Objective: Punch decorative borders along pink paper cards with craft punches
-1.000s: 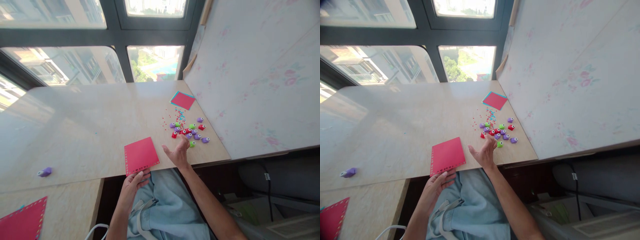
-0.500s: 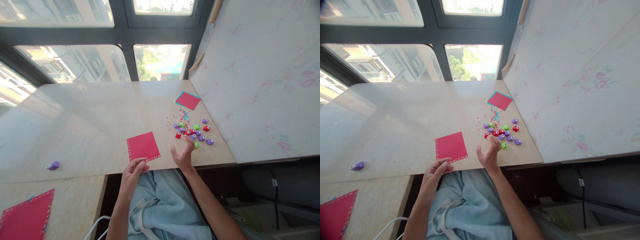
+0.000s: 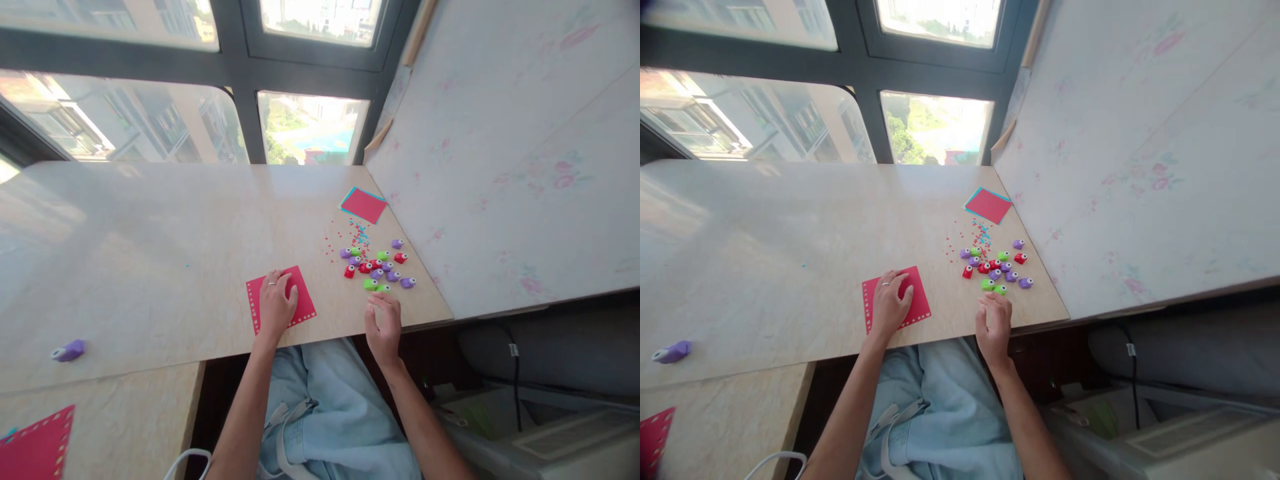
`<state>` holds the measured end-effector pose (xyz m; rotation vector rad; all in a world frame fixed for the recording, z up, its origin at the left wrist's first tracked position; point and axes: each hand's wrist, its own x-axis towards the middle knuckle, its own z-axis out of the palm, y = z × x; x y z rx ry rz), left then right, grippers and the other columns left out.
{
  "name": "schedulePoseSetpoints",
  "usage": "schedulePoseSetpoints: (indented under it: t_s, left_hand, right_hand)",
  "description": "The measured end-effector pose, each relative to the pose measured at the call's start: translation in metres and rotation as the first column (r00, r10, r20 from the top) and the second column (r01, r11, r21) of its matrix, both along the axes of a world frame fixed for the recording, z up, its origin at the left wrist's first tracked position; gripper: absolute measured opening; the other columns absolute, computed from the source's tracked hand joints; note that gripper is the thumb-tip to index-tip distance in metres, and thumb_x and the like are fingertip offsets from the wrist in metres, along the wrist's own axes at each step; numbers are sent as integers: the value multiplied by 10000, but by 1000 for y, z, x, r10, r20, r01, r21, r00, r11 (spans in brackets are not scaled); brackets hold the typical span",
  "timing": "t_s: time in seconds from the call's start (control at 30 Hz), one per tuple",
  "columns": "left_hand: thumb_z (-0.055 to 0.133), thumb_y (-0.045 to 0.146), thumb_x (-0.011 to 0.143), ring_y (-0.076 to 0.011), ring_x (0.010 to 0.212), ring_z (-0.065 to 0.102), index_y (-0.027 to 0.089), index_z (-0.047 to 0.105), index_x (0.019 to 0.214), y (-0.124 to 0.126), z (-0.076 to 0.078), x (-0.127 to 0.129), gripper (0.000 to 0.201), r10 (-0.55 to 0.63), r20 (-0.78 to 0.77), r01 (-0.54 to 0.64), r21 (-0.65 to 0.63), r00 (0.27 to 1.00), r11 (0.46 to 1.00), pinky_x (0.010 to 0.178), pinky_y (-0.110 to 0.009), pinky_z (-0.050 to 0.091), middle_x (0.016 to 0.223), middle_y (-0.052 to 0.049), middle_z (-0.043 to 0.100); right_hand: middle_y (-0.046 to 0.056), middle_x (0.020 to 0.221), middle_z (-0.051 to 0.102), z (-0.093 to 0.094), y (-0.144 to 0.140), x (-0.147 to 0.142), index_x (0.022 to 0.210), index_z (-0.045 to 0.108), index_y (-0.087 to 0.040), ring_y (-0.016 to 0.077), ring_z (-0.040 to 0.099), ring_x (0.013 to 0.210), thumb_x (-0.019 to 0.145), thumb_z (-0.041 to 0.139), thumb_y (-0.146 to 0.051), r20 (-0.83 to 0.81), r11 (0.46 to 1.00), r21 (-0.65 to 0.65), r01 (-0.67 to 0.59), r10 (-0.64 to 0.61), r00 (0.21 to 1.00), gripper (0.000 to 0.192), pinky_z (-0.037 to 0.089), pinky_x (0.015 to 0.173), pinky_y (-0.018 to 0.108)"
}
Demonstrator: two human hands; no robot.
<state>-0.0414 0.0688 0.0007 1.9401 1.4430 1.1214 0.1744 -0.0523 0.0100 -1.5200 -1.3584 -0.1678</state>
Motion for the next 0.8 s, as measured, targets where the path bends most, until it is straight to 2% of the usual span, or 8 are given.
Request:
schedulePoseSetpoints:
  t_s: [0.1, 0.17, 0.23, 0.33, 0.43, 0.53, 0.8]
  left_hand:
    - [604, 228, 823, -384, 1249, 526, 179, 721, 1032, -7, -2, -2, 244, -52, -12, 52, -9, 999, 999, 1089, -544, 342, 1237, -196, 649]
    - [607, 226, 825, -370, 1213, 556, 196, 732, 1009, -10, 0, -4, 224, -81, 9, 81, -20, 997, 997, 1069, -519, 364, 1208, -171, 671]
    - [599, 227, 837, -351, 1181, 581, 203, 736, 1000, -13, 2, -5, 214, -96, 15, 97, -11, 995, 995, 1051, -497, 384, 1171, -154, 690]
    - [559, 227, 877, -312, 1131, 610, 190, 721, 1017, -13, 3, -6, 217, -111, -28, 112, 17, 993, 994, 1029, -473, 412, 1122, -134, 711]
    - [537, 221, 899, -280, 1078, 631, 183, 705, 1014, -13, 4, -7, 207, -111, -70, 114, 36, 991, 993, 1012, -455, 437, 1073, -110, 728]
    - [533, 221, 905, -268, 1019, 643, 193, 699, 986, -14, 4, -8, 188, -103, -76, 106, 42, 992, 993, 972, -444, 464, 1019, -91, 739]
    - [531, 224, 907, -256, 927, 647, 202, 707, 940, -13, 4, -9, 180, -106, -55, 107, 24, 993, 994, 917, -432, 480, 941, -72, 747]
  right_hand:
    - [90, 1001, 615, -2, -15, 12, 1016, 613, -205, 225, 603, 911, 892, 532, -230, -132, 986, -82, 144, -154, 979, 150, 530, 774, 405]
    - [90, 971, 620, -4, -17, 20, 1056, 607, -185, 207, 601, 804, 870, 556, -296, -231, 960, -200, 197, -242, 942, 223, 528, 690, 365]
    - [81, 945, 623, -5, -13, 28, 1136, 590, -160, 191, 597, 715, 833, 584, -364, -298, 926, -335, 177, -282, 912, 365, 526, 660, 358]
    - [41, 856, 625, 0, 3, 37, 1270, 554, -140, 180, 573, 628, 780, 604, -417, -276, 867, -480, 132, -292, 916, 565, 523, 688, 377]
    - [34, 810, 625, 7, 18, 44, 1286, 573, -132, 196, 582, 657, 759, 614, -436, -218, 806, -580, 122, -297, 930, 609, 522, 747, 392]
    - [59, 839, 639, 11, 26, 47, 1248, 612, -131, 214, 590, 708, 754, 614, -437, -172, 788, -599, 142, -299, 938, 581, 520, 781, 406]
    - [126, 1070, 607, 4, 16, 45, 1131, 658, -174, 191, 564, 692, 774, 603, -386, -110, 858, -480, 184, -266, 958, 419, 539, 744, 402]
